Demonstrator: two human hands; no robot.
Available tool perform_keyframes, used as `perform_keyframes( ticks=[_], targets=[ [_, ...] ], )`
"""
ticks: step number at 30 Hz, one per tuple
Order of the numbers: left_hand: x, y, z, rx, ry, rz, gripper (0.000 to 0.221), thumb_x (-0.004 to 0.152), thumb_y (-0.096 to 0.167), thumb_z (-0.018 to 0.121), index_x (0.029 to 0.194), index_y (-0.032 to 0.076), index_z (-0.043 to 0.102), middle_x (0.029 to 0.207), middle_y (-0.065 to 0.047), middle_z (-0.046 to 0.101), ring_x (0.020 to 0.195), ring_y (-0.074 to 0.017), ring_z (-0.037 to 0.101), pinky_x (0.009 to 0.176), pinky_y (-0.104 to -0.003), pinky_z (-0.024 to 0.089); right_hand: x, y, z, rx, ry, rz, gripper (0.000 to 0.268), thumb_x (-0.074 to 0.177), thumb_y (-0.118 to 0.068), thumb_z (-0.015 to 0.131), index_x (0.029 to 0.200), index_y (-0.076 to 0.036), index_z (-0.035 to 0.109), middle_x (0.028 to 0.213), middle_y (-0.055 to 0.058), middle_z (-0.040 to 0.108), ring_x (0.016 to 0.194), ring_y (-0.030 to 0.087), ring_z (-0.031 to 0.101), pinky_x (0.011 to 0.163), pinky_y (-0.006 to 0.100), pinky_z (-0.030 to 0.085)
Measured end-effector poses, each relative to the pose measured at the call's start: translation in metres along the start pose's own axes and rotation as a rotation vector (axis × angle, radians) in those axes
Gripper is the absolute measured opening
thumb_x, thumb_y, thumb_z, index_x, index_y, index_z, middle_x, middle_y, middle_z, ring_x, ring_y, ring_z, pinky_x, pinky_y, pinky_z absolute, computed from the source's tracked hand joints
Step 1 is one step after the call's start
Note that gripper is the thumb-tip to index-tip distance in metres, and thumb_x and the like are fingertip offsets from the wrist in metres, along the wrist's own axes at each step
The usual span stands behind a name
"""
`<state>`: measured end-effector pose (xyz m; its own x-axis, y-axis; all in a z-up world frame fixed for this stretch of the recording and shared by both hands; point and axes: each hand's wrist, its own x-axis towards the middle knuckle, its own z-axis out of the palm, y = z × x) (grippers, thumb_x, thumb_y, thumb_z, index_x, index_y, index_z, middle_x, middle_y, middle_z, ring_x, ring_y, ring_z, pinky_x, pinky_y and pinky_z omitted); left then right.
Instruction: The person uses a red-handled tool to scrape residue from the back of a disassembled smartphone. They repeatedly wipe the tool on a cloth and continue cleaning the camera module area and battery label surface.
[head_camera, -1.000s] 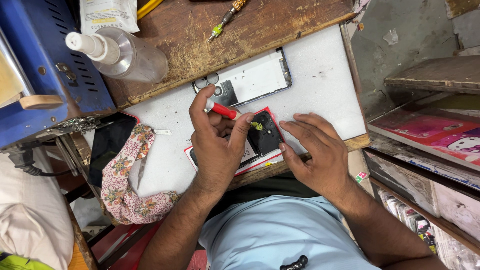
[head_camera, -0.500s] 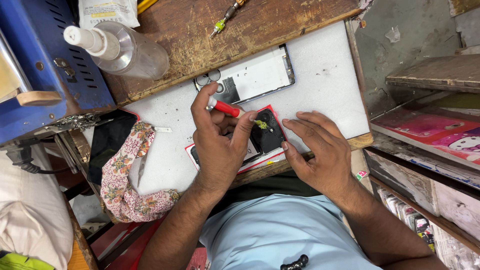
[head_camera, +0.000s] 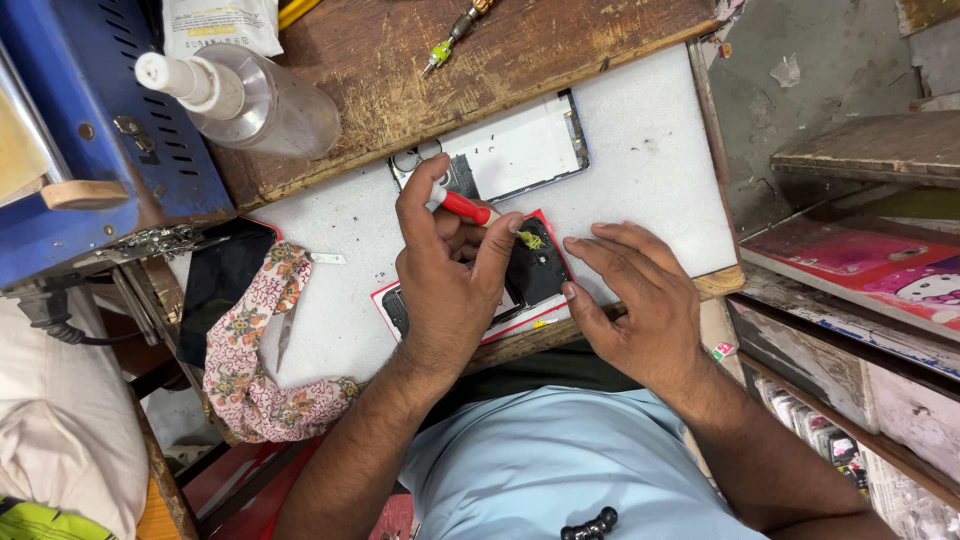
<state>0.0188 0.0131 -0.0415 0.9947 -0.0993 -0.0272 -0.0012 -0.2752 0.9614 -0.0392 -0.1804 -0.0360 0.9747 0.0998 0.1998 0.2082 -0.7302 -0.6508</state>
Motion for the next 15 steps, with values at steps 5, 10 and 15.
perform_keyframes(
  ticks=[5,10,15],
  targets=[
    [0.000,-0.001,0.001,0.026,0.013,0.017,0.070,0.102,0.010,0.075,0.153,0.005,0.028,0.090,-0.009,0.072,0.083,-0.0134,0.076,0.074,-0.027,0.064,0.000,0.000,-0.001,-0.003,-0.005,-0.006,0.038,0.089,-0.017,0.078,0.125,-0.009,0.070,0.119,0.010,0.074,0.124,0.030,0.065,0.112,0.048,0.051],
    [-0.003,0.000,0.002,0.089,0.022,0.108,0.068,0.103,0.010,0.075,0.152,0.003,0.028,0.090,-0.010,0.072,0.083,-0.0143,0.076,0.073,-0.027,0.064,-0.001,0.001,-0.001,0.004,0.003,-0.003,0.038,0.089,-0.017,0.078,0.125,-0.009,0.070,0.119,0.011,0.074,0.124,0.030,0.065,0.111,0.048,0.051],
    [-0.004,0.012,0.003,0.338,-0.016,0.473,0.047,0.099,0.010,0.079,0.133,0.008,0.047,0.100,-0.011,0.071,0.087,-0.0276,0.074,0.076,-0.037,0.060,-0.009,0.007,0.001,0.075,0.083,-0.015,0.026,0.092,-0.012,0.075,0.118,-0.007,0.071,0.112,0.009,0.076,0.121,0.029,0.070,0.111,0.046,0.054]
  ],
)
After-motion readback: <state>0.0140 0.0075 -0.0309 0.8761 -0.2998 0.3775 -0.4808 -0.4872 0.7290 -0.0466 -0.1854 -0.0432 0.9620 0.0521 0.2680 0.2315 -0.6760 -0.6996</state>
